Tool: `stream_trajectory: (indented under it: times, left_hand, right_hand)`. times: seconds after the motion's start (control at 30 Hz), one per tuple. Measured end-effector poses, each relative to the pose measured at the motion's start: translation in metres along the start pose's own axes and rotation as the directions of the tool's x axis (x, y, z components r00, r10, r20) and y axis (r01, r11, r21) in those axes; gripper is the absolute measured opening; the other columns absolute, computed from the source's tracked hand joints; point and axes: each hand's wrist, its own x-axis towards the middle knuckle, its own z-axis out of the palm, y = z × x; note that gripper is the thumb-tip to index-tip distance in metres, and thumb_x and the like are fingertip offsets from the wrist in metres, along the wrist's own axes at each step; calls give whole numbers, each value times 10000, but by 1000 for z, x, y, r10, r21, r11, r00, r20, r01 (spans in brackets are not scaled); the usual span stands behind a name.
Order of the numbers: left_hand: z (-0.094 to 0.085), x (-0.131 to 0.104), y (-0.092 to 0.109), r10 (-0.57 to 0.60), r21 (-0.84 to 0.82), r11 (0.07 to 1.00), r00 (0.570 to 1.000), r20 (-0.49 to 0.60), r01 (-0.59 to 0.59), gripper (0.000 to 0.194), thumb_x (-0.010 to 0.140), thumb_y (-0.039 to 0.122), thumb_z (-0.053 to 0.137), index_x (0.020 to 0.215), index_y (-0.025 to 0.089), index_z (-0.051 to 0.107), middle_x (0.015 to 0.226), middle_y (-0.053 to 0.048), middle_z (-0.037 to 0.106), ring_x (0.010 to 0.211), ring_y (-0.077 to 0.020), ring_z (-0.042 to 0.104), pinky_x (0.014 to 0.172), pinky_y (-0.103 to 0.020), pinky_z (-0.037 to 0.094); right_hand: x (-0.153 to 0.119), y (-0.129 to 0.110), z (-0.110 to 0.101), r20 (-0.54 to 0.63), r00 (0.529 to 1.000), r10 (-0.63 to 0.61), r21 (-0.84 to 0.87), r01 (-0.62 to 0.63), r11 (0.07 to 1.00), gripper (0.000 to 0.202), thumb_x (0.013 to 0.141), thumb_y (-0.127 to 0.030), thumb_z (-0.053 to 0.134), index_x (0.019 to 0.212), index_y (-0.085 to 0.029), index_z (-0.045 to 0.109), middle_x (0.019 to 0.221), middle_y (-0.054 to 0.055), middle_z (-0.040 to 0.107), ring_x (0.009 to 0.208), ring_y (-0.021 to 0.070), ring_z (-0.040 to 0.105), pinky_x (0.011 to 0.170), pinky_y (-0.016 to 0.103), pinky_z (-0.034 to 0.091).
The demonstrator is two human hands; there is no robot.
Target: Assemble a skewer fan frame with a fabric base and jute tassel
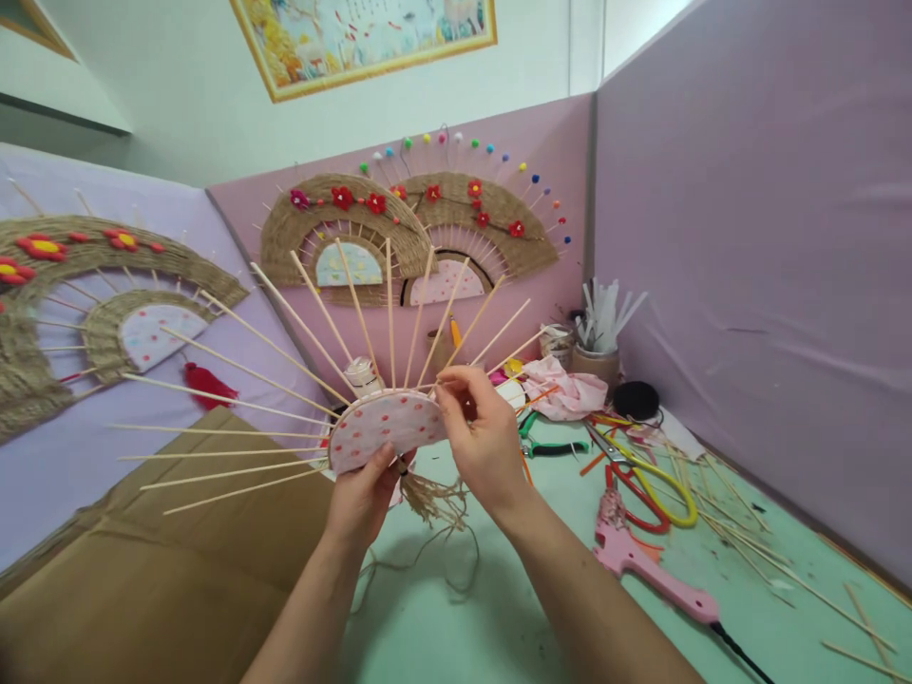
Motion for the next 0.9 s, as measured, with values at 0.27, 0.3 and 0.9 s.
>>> stream_trajectory:
  times: [0.27,0.3,0.9]
  left_hand:
    - [-3,0,2,-51,-31,998,999,-16,50,413,659,246,868,1021,224,670,999,-18,736,876,-164,697,761,-279,591]
    - [-4,0,2,-50,-34,998,999,-17,49,417,665,247,865,1032,226,667,1002,-17,736,877,-165,698,757,-279,594]
    - [0,-3,8,-67,-61,996,998,-20,66,359,662,247,869,956,195,669,932,-17,737,835,-159,708,714,-251,608]
  right_hand:
    - [12,8,-17,176,933,-315,-282,355,891,186,925,-97,538,991,-188,687,879,43,616,809,159,597,712,288,480]
    - [12,9,-17,184,926,-331,-291,373,881,190,923,-92,541,995,-187,689,871,43,616,807,162,598,721,293,483]
    - [9,11,-18,248,903,-350,-397,424,814,187,916,-94,547,992,-145,711,852,57,616,801,180,602,707,307,499]
